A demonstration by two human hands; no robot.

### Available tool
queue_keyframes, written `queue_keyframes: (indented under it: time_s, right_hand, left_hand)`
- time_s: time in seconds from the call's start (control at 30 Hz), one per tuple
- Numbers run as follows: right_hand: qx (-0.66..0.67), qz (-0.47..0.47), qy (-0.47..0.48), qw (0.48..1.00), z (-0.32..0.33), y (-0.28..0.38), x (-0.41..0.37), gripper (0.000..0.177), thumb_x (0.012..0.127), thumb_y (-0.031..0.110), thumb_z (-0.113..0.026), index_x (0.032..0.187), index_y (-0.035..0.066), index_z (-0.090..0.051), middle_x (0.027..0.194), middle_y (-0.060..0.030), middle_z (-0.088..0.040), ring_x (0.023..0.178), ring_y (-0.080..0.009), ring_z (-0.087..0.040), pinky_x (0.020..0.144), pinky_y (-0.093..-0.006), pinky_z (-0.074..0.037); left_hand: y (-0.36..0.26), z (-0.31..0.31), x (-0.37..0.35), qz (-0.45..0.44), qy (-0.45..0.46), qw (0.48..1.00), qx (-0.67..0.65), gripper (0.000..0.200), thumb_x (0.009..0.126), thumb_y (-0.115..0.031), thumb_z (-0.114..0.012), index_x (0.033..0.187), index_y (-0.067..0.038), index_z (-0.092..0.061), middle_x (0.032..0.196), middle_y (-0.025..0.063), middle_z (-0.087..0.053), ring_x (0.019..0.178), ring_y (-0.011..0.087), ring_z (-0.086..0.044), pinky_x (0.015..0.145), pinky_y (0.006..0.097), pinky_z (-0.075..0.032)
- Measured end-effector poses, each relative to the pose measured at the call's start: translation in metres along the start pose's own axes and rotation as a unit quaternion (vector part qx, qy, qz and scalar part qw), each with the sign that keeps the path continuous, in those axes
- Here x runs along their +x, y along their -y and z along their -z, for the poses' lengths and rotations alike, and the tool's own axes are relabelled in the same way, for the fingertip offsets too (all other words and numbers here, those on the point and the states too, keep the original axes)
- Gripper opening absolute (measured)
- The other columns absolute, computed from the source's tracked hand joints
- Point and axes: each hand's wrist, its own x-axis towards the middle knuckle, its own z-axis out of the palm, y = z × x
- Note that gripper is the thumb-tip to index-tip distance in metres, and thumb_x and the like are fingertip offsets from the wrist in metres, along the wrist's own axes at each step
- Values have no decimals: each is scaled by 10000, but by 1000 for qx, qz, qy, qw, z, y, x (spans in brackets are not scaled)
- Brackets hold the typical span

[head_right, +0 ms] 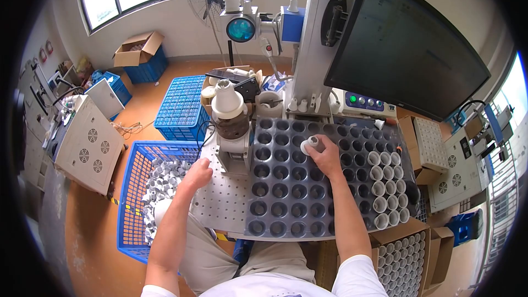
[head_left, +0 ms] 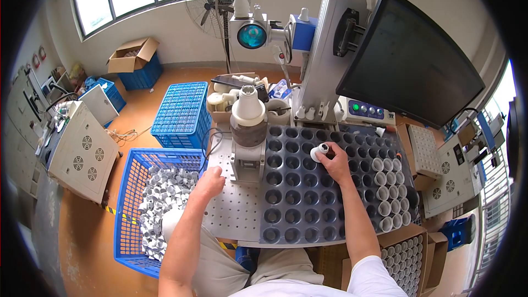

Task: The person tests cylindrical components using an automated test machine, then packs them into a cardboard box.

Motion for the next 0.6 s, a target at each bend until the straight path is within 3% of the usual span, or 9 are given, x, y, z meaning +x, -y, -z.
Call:
queue_keyframes:
  time_s: [0.33,0.5,0.6]
  right_hand:
    - [14,-5,0,1000,1,3,-1,340,764,243,-738,1009,32,-635,890,-92,-679,811,-182,-632,753,-308,-489]
    - [14,-2,-6,1000,1,3,-1,334,767,238,-734,1011,31,-637,891,-85,-678,812,-170,-629,753,-304,-487]
    - [21,-6,0,1000,3,3,-1,332,768,235,-733,1010,28,-637,898,-88,-678,816,-168,-629,755,-303,-486]
  left_hand:
    - [7,-4,-1,-25,-29,999,-4,244,832,-171,-522,942,45,-550,1030,266,-579,1035,424,-532,891,467,-435]
    - [52,-36,23,-88,-79,993,28,206,809,-146,-512,871,50,-530,1015,286,-568,997,439,-522,873,484,-422]
    - [35,-19,14,-3,-105,988,-111,172,798,-121,-489,819,50,-492,934,258,-604,899,398,-570,827,447,-443]
